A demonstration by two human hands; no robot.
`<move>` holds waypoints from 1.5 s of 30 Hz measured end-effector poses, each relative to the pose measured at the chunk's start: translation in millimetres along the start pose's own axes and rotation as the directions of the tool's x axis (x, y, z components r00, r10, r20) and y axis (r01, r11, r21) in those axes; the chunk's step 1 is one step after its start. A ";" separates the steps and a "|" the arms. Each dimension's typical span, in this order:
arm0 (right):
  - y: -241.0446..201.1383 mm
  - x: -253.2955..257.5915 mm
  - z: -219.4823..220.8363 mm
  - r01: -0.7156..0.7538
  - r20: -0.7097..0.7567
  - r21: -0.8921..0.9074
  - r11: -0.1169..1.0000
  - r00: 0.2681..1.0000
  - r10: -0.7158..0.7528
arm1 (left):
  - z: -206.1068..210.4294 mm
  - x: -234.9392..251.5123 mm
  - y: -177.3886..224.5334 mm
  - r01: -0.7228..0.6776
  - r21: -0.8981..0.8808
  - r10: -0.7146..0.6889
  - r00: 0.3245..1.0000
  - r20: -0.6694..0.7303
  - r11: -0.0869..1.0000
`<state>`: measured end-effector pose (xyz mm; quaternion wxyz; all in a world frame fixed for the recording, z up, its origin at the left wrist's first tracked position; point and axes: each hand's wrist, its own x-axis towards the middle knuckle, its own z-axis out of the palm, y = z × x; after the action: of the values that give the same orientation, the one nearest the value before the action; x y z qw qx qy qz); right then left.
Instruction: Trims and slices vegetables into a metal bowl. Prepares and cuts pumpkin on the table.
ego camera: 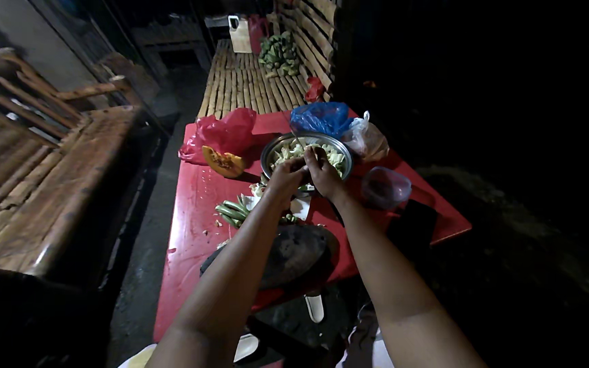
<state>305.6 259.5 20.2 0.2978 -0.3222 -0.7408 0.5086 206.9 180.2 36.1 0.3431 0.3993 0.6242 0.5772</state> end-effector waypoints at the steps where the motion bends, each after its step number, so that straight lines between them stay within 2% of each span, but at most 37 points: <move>1: 1.2 1.0 0.4 -0.032 -0.007 0.011 0.999 0.999 0.032 | -1.2 4.0 -1.1 0.020 0.042 -0.019 1.000 -0.020 0.999; 3: 5.4 5.0 0.5 -0.096 -0.024 0.038 0.995 0.995 0.097 | -9.6 21.8 -8.4 0.012 0.209 0.003 0.998 -0.069 0.978; 6: 6.0 7.2 -8.3 -0.169 -0.024 0.058 0.984 0.985 0.171 | -26.5 41.0 -0.7 -0.048 0.509 0.057 0.998 -0.002 0.859; 11: 1.0 4.1 -20.9 -0.227 0.005 -0.024 0.973 0.974 0.228 | -67.8 27.0 30.5 -0.126 0.676 0.082 0.992 0.096 0.726; 13: 0.2 4.0 -19.3 -0.228 -0.005 -0.018 0.973 0.974 0.228 | -98.8 13.5 31.1 -0.115 0.797 0.010 0.991 0.135 0.593; 16: -0.3 6.1 -17.5 -0.218 -0.022 -0.018 0.976 0.976 0.218 | -143.9 -5.7 13.2 -0.130 0.955 -0.237 0.951 0.196 0.266; 17: -0.4 6.4 -16.9 -0.220 -0.022 -0.028 0.975 0.975 0.219 | -154.1 -13.2 4.4 -0.139 0.971 -0.310 0.930 0.196 0.196; 19: -1.1 5.6 -15.6 -0.229 -0.027 -0.059 0.972 0.973 0.228 | -166.4 -29.1 -11.9 -0.159 0.974 -0.341 0.917 0.206 0.161; 24: -1.8 7.1 -16.9 -0.260 -0.010 -0.129 0.957 0.965 0.261 | -182.1 -43.5 -42.8 -0.196 0.960 -0.153 0.961 0.229 0.201; 27: -3.6 6.1 -19.2 -0.294 -0.003 -0.076 0.953 0.956 0.294 | -185.8 -48.2 -42.0 -0.234 0.947 -0.048 0.967 0.250 0.219; 29: -6.5 2.9 -22.1 -0.297 0.006 0.011 0.955 0.955 0.297 | -188.6 -54.1 -36.2 -0.253 0.922 0.095 0.967 0.236 0.294; 32: -6.9 0.3 -23.4 -0.284 0.068 0.158 0.946 0.959 0.276 | -185.8 -60.2 -26.0 -0.185 0.853 0.253 0.965 0.065 0.488; 34: -5.5 0.5 -20.1 -0.268 0.147 0.234 0.935 0.960 0.239 | -170.3 -61.3 -18.4 -0.098 0.675 0.236 0.965 -0.115 0.731; 36: -10.3 -4.8 -10.9 -0.232 0.248 0.279 0.932 0.955 0.164 | -146.7 -61.3 -13.3 -0.063 0.287 0.139 0.957 -0.253 0.956; 37: -13.3 -8.1 -2.7 -0.207 0.290 0.292 0.934 0.950 0.120 | -133.4 -61.9 -11.9 -0.077 0.104 0.104 0.951 -0.292 0.992; 38: -16.0 -11.4 6.8 -0.184 0.328 0.303 0.935 0.941 0.079 | -121.4 -62.5 -12.4 -0.101 -0.033 0.086 0.947 -0.309 0.994; 40: -22.5 -19.4 25.4 -0.164 0.374 0.309 0.937 0.927 0.038 | -101.4 -63.0 -16.9 -0.142 -0.193 0.075 0.946 -0.316 0.971; 42: -30.7 -27.7 38.9 -0.179 0.382 0.281 0.943 0.922 0.061 | -88.5 -62.0 -24.5 -0.196 -0.264 0.108 0.944 -0.312 0.945; 45: -26.5 -29.3 47.4 -0.085 0.318 0.233 0.969 0.948 0.007 | -78.1 -62.1 -30.5 -0.230 -0.316 0.127 0.941 -0.315 0.920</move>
<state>282.5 202.7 27.4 0.2013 -0.2153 -0.7027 0.6476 162.0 89.3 11.3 0.2591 0.2995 0.5160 0.7596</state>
